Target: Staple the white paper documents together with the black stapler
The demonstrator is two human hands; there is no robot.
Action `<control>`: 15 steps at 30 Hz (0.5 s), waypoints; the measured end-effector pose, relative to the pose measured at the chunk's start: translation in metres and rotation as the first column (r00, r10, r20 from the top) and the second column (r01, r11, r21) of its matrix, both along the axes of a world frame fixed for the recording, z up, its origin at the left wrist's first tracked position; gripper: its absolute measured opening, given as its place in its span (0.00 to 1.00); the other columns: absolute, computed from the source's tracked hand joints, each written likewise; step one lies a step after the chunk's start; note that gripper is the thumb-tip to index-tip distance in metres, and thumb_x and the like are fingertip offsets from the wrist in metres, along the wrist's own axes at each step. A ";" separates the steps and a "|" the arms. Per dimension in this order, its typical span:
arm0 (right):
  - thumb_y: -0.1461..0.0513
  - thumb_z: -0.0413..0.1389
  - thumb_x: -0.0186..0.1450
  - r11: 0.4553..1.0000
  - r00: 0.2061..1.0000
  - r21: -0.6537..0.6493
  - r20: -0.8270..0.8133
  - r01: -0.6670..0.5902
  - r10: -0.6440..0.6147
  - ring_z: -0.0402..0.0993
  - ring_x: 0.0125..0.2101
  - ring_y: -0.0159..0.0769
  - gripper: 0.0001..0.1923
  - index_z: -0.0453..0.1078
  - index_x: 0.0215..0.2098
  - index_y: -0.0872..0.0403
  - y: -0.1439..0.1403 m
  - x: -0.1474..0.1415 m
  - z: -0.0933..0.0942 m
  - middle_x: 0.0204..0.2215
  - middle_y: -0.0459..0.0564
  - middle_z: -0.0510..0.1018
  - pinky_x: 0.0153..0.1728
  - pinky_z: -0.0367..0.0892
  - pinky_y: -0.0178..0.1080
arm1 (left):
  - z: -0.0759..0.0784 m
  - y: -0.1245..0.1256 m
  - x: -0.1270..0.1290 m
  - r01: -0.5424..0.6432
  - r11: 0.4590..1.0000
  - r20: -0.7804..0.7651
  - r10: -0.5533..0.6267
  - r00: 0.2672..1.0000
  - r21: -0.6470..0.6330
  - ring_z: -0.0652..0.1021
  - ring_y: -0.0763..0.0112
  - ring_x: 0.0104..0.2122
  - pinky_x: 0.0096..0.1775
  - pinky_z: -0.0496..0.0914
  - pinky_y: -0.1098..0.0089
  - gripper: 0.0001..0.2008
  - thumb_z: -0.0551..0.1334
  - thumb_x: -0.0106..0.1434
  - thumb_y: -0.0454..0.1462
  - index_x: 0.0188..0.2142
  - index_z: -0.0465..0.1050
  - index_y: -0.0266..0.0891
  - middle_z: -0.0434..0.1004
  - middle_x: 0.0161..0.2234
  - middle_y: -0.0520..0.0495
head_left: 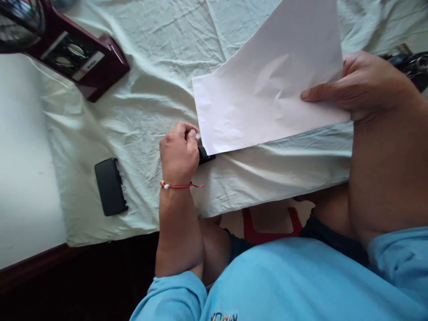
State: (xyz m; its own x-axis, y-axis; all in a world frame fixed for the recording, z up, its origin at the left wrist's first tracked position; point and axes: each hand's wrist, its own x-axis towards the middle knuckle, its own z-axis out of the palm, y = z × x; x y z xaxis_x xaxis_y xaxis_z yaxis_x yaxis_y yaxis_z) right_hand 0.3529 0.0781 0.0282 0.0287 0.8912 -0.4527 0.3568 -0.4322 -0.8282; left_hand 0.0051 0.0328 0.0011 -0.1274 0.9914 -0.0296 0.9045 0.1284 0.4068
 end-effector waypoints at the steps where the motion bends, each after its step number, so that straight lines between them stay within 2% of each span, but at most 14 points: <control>1: 0.68 0.71 0.65 1.000 1.000 0.002 -0.013 0.011 -0.011 0.84 0.55 0.46 0.12 0.85 0.47 0.52 0.000 0.000 0.001 0.52 0.50 0.85 0.51 0.83 0.34 | 0.000 0.000 0.000 0.000 1.000 0.001 0.000 1.000 0.001 0.83 0.57 0.42 0.49 0.74 0.59 0.09 0.56 0.72 0.36 0.40 0.76 0.45 0.85 0.40 0.44; 8: 0.71 0.70 0.64 0.999 0.997 -0.011 -0.056 0.046 -0.046 0.85 0.52 0.42 0.13 0.86 0.45 0.53 -0.001 -0.004 0.006 0.49 0.49 0.86 0.48 0.81 0.31 | -0.001 0.000 -0.002 -0.011 1.000 0.008 0.010 1.000 0.017 0.83 0.58 0.43 0.51 0.75 0.60 0.07 0.59 0.71 0.36 0.38 0.76 0.45 0.86 0.40 0.46; 11: 0.70 0.70 0.64 0.999 0.998 -0.003 -0.046 0.035 -0.036 0.85 0.53 0.44 0.12 0.86 0.45 0.53 0.000 -0.002 0.003 0.51 0.50 0.85 0.48 0.82 0.31 | 0.002 -0.002 -0.004 -0.005 1.000 0.107 0.002 0.994 0.026 0.82 0.61 0.40 0.48 0.75 0.60 0.07 0.61 0.71 0.39 0.39 0.79 0.45 0.85 0.38 0.47; 15: 0.70 0.70 0.64 1.000 0.998 0.002 -0.068 0.003 -0.002 0.84 0.54 0.45 0.14 0.86 0.46 0.52 0.002 0.002 -0.002 0.52 0.50 0.85 0.51 0.82 0.32 | 0.013 -0.006 -0.008 0.142 0.989 0.241 -0.149 0.959 0.044 0.80 0.60 0.41 0.48 0.75 0.59 0.21 0.57 0.77 0.51 0.36 0.84 0.47 0.80 0.36 0.45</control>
State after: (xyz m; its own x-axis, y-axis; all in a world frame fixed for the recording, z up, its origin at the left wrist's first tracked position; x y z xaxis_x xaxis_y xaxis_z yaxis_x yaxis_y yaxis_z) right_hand 0.3548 0.0806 0.0258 0.0000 0.8923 -0.4514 0.2985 -0.4308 -0.8517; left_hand -0.0030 0.0269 0.0137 0.0258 0.9995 -0.0155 0.7863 -0.0107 0.6178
